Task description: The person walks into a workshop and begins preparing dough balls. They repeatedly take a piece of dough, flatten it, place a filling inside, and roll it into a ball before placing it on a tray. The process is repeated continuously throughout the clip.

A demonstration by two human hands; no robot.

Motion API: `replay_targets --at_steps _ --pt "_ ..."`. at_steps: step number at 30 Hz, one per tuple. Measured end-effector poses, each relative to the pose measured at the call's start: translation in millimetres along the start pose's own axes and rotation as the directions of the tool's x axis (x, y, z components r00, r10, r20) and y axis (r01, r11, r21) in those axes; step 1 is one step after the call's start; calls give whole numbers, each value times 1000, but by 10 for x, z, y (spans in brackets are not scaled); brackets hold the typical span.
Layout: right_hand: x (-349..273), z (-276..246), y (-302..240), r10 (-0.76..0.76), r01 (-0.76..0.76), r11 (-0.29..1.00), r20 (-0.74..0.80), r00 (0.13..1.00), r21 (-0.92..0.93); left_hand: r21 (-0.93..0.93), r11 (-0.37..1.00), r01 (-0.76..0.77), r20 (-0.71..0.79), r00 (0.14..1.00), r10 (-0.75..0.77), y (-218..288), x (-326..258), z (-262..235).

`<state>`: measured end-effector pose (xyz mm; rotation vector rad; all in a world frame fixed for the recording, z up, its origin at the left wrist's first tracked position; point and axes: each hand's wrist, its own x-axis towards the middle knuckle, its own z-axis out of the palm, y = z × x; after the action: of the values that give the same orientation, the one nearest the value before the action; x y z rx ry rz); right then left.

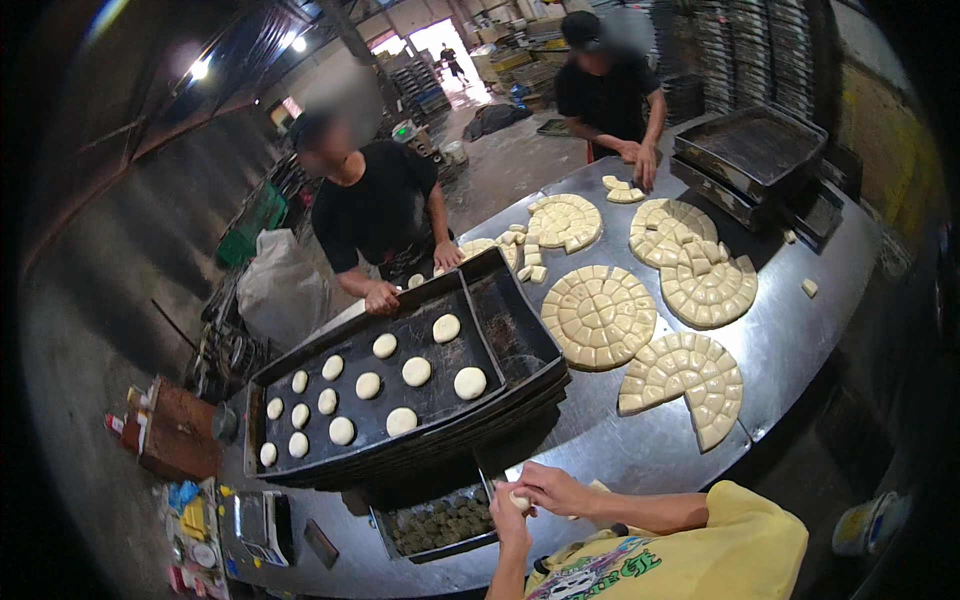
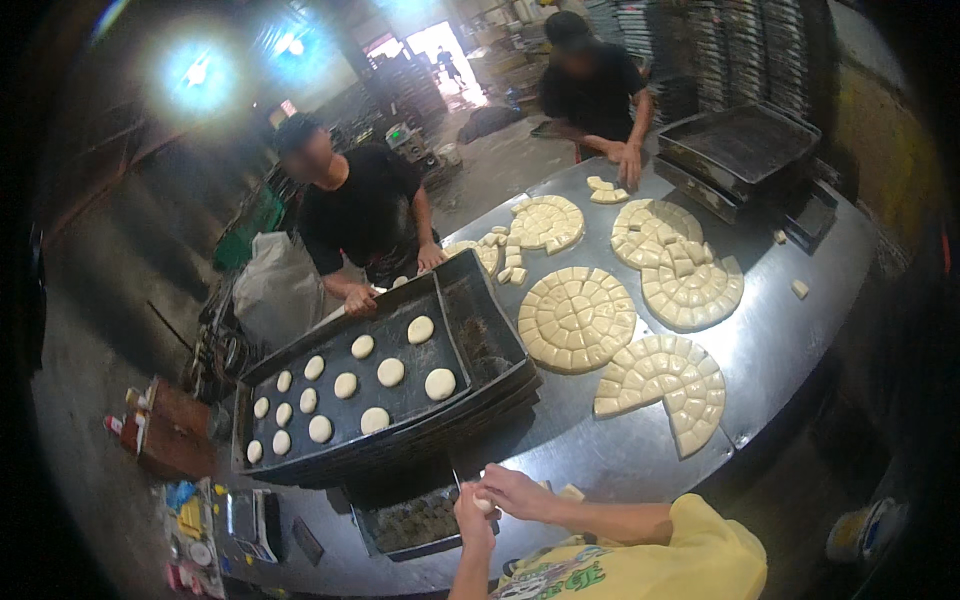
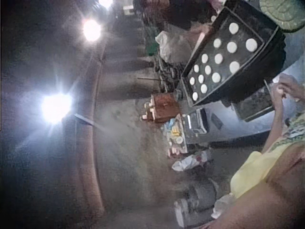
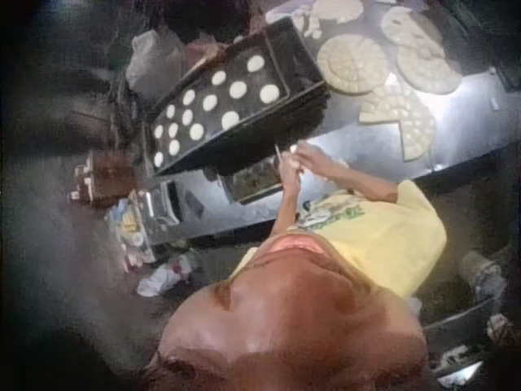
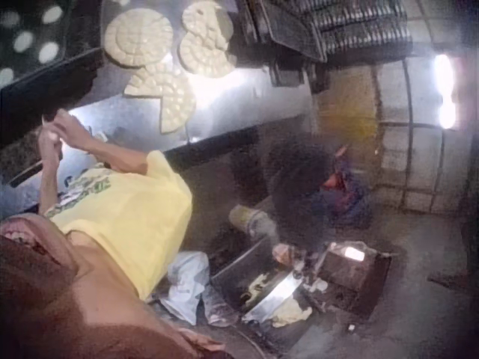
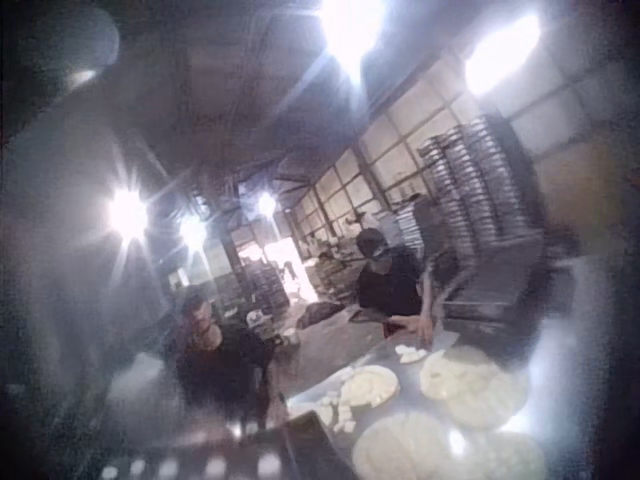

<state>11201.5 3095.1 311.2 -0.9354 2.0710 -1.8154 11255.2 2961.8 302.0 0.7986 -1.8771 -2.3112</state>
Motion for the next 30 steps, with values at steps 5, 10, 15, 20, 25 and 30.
replay_targets --at_steps 5,10,15,20,25,30 --pt "203 -209 270 -2 6 996 51 999 -92 485 873 -38 110 994 -18 173 13 117" --pt "185 -486 61 468 -507 834 206 859 218 607 638 -474 296 880 372 225 -51 255" --pt "-287 -511 258 429 -500 700 260 865 510 428 520 -739 537 671 511 274 -124 512" --pt "-564 -559 143 490 -474 823 32 871 314 287 782 -553 488 787 378 185 -235 583" --pt "-1126 -849 894 525 -514 848 -339 781 129 77 991 -112 467 882 64 361 -83 726" --pt "-1356 -729 1321 367 -603 637 -500 785 -480 281 944 -174 322 943 78 252 -28 399"
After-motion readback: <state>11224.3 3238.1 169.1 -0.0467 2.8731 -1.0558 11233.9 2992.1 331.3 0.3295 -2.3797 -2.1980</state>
